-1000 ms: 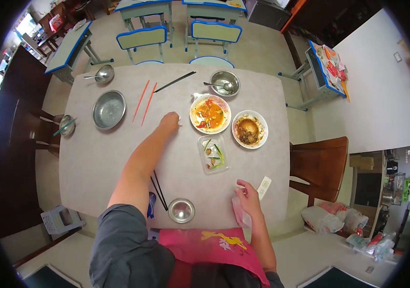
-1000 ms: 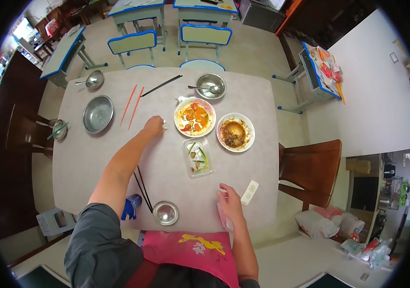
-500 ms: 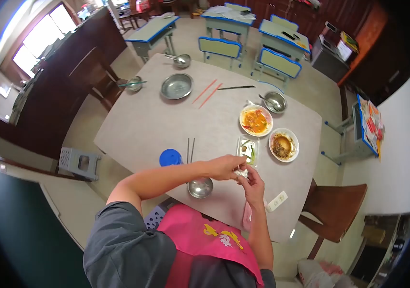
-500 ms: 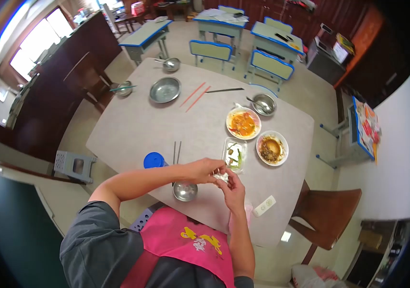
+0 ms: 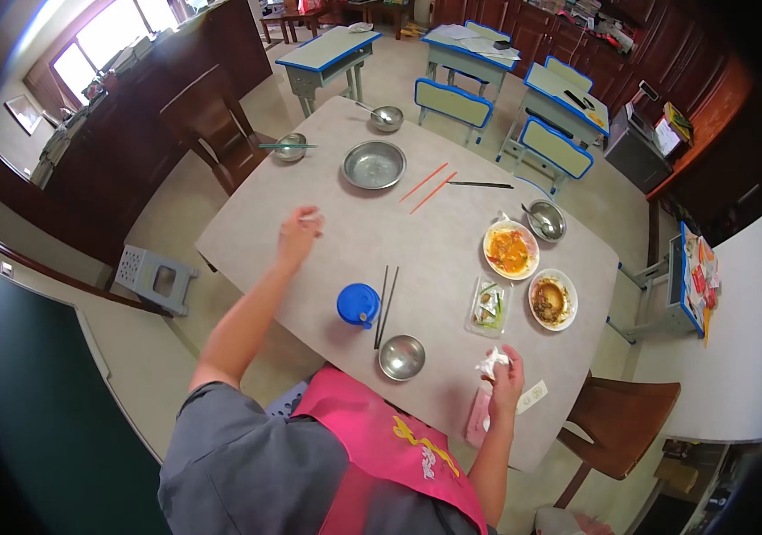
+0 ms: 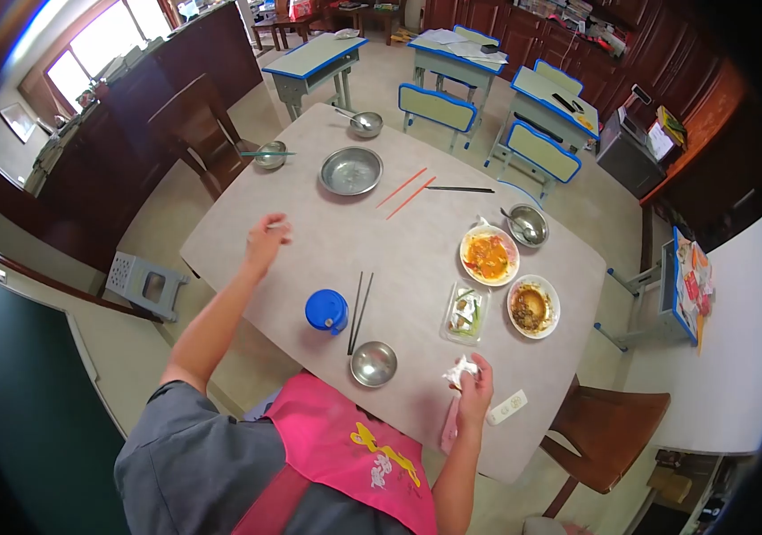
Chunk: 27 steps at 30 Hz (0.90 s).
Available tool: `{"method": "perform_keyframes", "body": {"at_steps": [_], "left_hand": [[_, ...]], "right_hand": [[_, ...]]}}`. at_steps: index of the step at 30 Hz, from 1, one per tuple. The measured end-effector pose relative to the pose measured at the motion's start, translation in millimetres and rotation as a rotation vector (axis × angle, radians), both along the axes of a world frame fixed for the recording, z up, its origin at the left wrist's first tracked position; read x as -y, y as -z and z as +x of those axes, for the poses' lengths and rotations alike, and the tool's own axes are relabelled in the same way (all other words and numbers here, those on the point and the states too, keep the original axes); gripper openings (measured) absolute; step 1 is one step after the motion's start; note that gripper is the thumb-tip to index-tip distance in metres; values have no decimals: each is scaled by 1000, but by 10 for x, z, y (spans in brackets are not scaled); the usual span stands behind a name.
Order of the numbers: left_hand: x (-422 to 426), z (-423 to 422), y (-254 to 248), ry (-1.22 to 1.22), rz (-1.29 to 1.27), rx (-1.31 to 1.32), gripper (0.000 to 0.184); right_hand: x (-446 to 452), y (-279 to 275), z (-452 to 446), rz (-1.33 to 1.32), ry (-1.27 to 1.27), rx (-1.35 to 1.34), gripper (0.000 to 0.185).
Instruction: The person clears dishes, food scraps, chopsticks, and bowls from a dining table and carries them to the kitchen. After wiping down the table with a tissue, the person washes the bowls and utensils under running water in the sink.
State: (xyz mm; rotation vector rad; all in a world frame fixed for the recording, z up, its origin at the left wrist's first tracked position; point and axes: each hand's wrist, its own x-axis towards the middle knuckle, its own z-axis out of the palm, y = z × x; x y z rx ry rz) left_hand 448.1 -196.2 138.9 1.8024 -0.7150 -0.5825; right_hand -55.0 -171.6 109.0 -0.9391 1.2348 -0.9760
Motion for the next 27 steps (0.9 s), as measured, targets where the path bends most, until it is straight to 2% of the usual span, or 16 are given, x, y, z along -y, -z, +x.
{"method": "perform_keyframes", "body": {"at_steps": [2, 4, 7, 10, 16, 20, 22, 25, 27], "left_hand": [[283, 824, 302, -198, -41, -84, 33], [598, 1870, 908, -203, 69, 313, 33], [1086, 2691, 1052, -97, 245, 609, 31], [1570, 3248, 1177, 123, 390, 786, 31], [2206, 3615, 1391, 201, 387, 1047, 25], [2421, 3801, 1486, 295, 588, 1117, 23], [2460, 3775, 1328, 328, 725, 1157, 23], [2503, 3980, 1510, 471, 700, 1260, 22], [2469, 4058, 1533, 313, 482, 1232, 22]], "right_hand": [[11, -104, 123, 25, 61, -53, 39], [-21, -52, 217, 44, 155, -30, 39], [-72, -66, 523, 86, 299, -66, 40], [-100, -65, 841, 86, 367, -48, 40], [189, -299, 1572, 41, 358, -85, 38], [399, -461, 1943, 44, 321, -176, 42], [452, -414, 1983, 65, 275, -217, 44], [533, -396, 2077, 75, 251, -245, 46], [542, -393, 2105, 76, 252, -244, 46]]}}
